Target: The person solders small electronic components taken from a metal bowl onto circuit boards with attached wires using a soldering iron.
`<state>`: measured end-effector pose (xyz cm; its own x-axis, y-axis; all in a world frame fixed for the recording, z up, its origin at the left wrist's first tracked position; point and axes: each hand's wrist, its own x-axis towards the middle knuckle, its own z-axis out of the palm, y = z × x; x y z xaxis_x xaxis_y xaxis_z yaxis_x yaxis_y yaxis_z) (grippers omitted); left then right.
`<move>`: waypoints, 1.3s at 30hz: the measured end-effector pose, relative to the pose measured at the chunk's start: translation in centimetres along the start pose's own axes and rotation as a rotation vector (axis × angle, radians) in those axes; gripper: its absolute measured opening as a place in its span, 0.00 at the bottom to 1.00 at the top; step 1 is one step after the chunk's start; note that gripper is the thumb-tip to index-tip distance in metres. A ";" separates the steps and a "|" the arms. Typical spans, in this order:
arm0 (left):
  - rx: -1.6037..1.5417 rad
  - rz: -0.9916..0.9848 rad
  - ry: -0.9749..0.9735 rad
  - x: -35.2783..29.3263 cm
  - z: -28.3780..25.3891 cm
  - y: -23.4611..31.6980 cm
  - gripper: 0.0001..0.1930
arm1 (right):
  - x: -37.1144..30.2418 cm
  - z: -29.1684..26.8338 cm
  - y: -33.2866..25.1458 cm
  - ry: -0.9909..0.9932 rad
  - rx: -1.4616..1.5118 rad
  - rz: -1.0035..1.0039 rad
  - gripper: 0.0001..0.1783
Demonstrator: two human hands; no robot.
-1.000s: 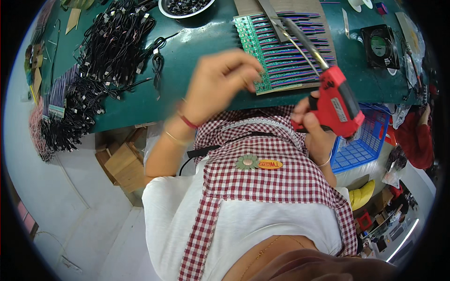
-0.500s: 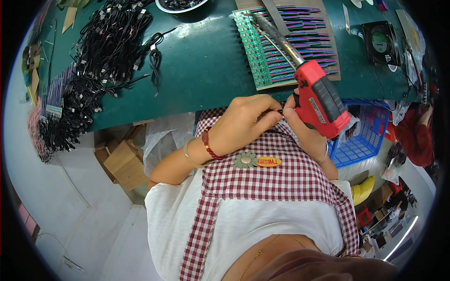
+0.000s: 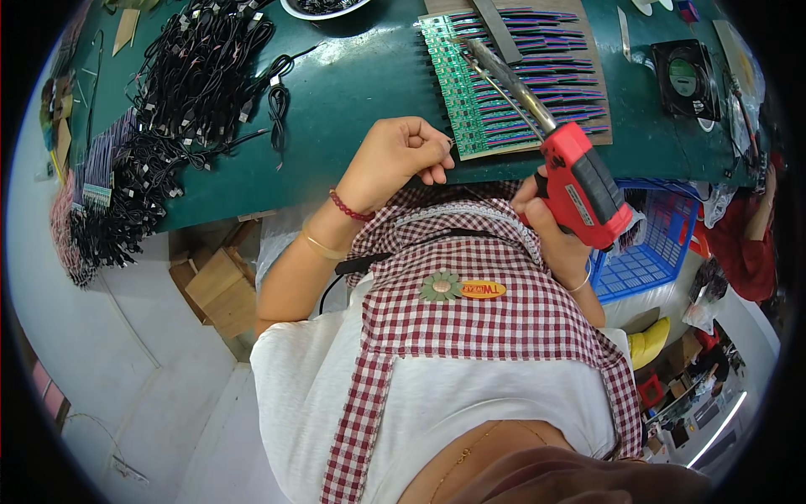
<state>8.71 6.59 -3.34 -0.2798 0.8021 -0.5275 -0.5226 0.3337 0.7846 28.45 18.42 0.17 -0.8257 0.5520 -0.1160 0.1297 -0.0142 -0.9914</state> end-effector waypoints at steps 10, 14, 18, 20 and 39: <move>0.127 -0.096 -0.014 1.1 0.0 0.6 0.06 | -4.1 -3.2 1.8 0.067 0.137 0.158 0.25; 0.081 -0.142 -0.076 1.1 -0.3 1.2 0.06 | -5.1 -4.0 2.4 0.053 0.139 0.164 0.26; 0.101 -0.137 -0.069 1.1 -0.4 1.2 0.06 | -5.7 -4.1 2.9 0.060 0.199 0.146 0.19; 0.118 -0.128 -0.073 1.3 -0.5 1.2 0.06 | -5.9 -4.1 2.9 0.061 0.191 0.147 0.18; 0.170 -0.167 -0.037 1.5 -0.1 1.4 0.06 | -7.1 -4.9 4.3 0.019 -0.032 0.219 0.24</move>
<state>7.44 8.21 -3.11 -0.1698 0.7455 -0.6445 -0.4153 0.5390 0.7329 37.54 18.49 -2.92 -0.7657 0.5540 -0.3270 0.3227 -0.1089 -0.9402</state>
